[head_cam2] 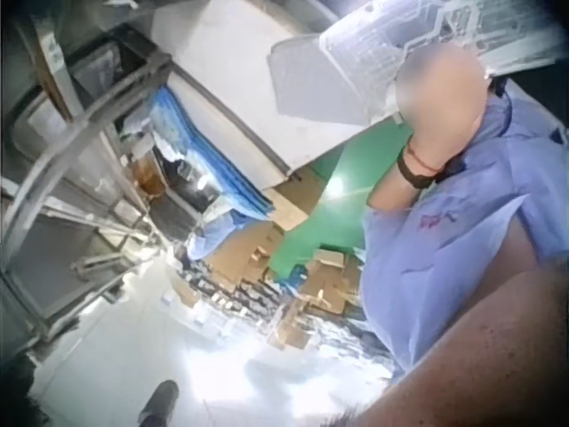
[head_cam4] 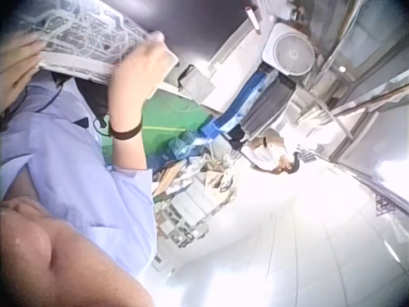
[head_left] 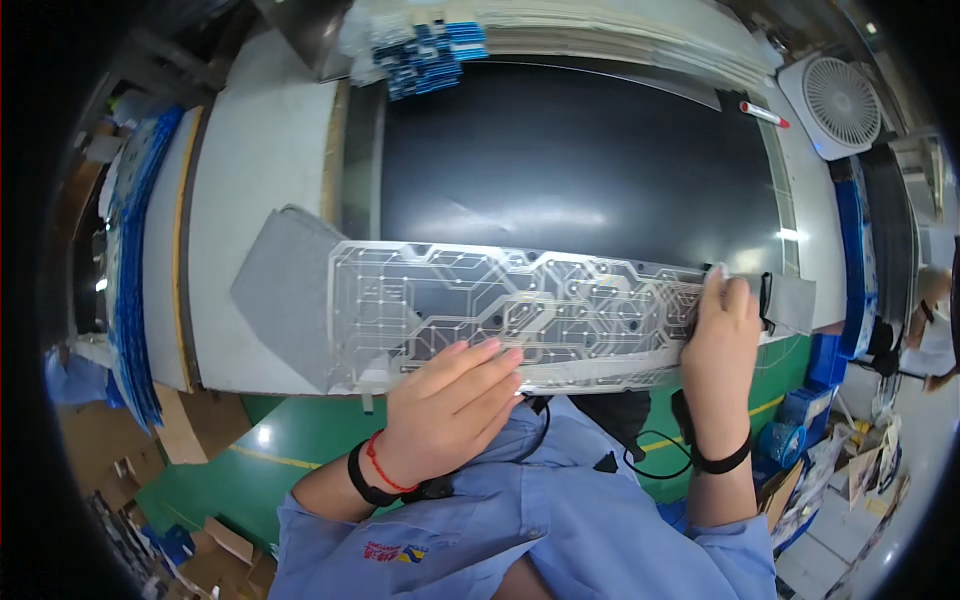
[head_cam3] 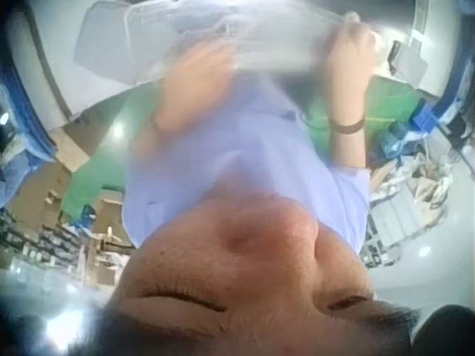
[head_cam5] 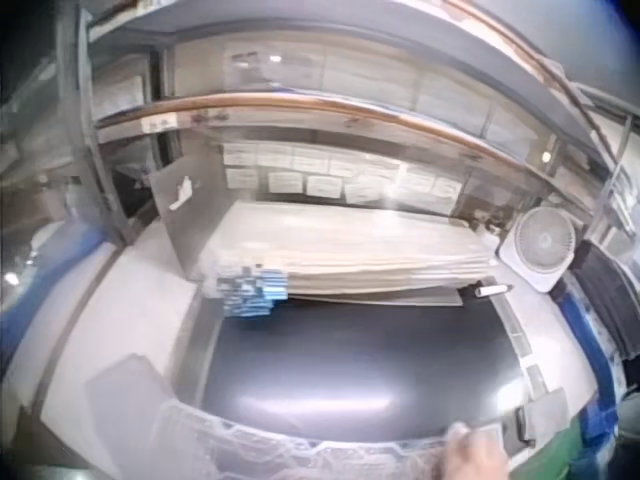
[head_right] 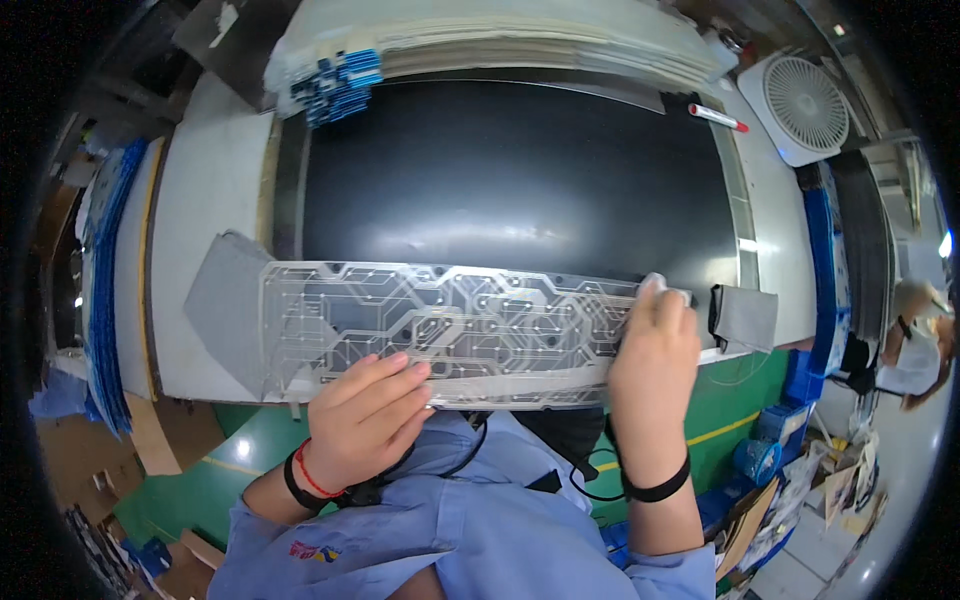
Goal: Cleaning a flexible printed circuit board with a cloth and marking it with a red marker.
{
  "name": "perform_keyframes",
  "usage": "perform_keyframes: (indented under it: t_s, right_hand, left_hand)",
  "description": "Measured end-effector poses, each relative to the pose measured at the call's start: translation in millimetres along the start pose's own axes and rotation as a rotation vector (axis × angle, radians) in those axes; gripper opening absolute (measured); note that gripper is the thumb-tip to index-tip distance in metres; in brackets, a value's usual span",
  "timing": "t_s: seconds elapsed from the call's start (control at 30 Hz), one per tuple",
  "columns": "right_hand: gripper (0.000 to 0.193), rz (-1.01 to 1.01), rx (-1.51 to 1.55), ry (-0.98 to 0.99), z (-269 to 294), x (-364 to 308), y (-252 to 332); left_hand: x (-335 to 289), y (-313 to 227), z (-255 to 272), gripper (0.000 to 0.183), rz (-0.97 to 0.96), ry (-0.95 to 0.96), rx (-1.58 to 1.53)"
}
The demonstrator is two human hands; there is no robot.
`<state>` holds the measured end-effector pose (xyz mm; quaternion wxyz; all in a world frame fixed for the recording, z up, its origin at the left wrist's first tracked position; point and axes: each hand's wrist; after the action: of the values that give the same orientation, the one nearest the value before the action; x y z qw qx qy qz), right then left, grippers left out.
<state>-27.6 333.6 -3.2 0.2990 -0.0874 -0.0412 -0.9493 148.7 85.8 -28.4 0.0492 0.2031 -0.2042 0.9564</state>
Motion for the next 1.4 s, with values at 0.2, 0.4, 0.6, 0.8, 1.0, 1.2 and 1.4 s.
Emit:
perform_keyframes:
  t_s: [0.2, 0.4, 0.6, 0.8, 1.0, 1.2, 1.4]
  right_hand:
    - [0.045, 0.417, 0.305, 0.147, -3, 36, 111]
    - [0.049, 0.526, 0.401, 0.156, -1, 46, 130]
    - [0.051, 0.101, 0.054, 0.136, 8, 8, 20]
    - [0.052, -0.006, 0.022, 0.118, 15, -5, -24]
    - [0.051, 0.101, 0.066, 0.135, 11, 13, 20]
    - [0.050, 0.528, 0.137, 0.331, 23, 53, 82]
    - [0.030, 0.766, 0.360, 0.252, 2, 89, 154]
  left_hand:
    - [-6, 4, -3, 0.026, -0.007, -0.017, -0.005]
    - [-7, 5, -3, 0.022, -0.020, -0.022, -0.025]
    - [-7, 2, -6, 0.022, -0.035, -0.081, -0.038]
    - [-8, 5, -5, 0.021, -0.024, -0.084, -0.043]
    - [-10, 5, -7, 0.018, -0.030, -0.075, -0.026]
    - [-12, 5, -7, 0.015, -0.039, -0.059, 0.015]
    - [-10, 11, -4, 0.021, -0.059, -0.020, -0.067]
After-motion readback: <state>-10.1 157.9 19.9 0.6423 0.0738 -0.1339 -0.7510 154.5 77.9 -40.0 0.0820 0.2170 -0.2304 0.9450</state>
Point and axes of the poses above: each hand's wrist, its own x-axis towards the middle knuckle, its own z-axis out of the back of the hand, y = z × x, and after that the axes turned 12 degrees about x, right-handed
